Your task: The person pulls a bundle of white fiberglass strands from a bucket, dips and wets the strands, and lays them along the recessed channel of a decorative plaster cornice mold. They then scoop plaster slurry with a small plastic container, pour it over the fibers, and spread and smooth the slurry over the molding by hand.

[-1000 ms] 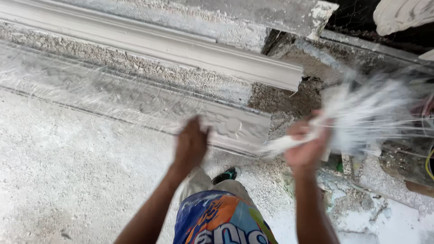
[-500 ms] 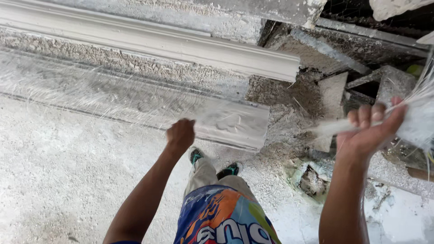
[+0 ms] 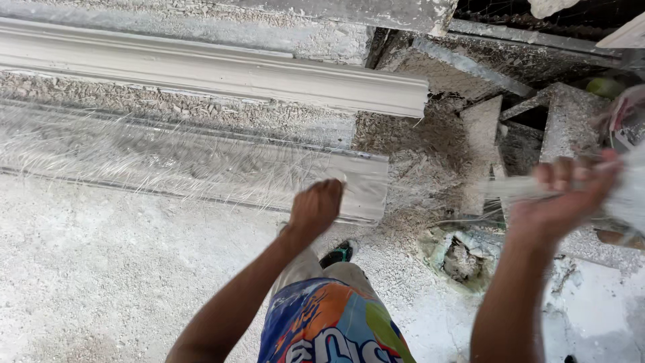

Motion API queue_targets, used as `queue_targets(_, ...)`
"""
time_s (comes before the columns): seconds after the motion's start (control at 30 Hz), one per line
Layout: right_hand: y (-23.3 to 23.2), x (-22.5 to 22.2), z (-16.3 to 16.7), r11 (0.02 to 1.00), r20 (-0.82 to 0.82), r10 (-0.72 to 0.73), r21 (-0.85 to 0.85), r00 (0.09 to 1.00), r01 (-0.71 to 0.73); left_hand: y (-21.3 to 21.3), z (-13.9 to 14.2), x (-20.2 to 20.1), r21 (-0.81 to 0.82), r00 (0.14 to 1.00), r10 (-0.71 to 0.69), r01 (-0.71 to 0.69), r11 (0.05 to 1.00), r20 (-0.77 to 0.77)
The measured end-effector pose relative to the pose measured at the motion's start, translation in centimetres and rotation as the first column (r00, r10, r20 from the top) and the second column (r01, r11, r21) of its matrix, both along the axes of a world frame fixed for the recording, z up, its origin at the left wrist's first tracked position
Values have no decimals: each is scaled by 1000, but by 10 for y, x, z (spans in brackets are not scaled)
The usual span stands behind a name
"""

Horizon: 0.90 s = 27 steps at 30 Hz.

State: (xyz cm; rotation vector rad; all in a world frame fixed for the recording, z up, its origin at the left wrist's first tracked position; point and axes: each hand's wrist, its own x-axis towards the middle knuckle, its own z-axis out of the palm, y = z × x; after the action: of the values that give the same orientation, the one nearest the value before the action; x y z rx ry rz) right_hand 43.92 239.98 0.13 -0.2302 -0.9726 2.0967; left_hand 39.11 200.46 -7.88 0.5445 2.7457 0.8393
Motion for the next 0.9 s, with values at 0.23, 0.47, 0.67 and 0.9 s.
queue_targets(0.23,-100,19,-12,994,415,-108,31,904,105,25,36,27,44,821,-107,159,986,-561)
queue_targets(0.47,-88,6,-23,975,160,96,-213,983,-60,62,21,45,603,991,-135,116,789,-13)
queue_targets(0.67,57,15,-3,962,-44,-266,-79,963,262,49,-28,-49,-389,964,-252,265,882,87)
queue_targets(0.9,-44,22,-36,991,-49,-10,-135,999,3,50,-3,-32,-253,644,-15,-279,926,-765)
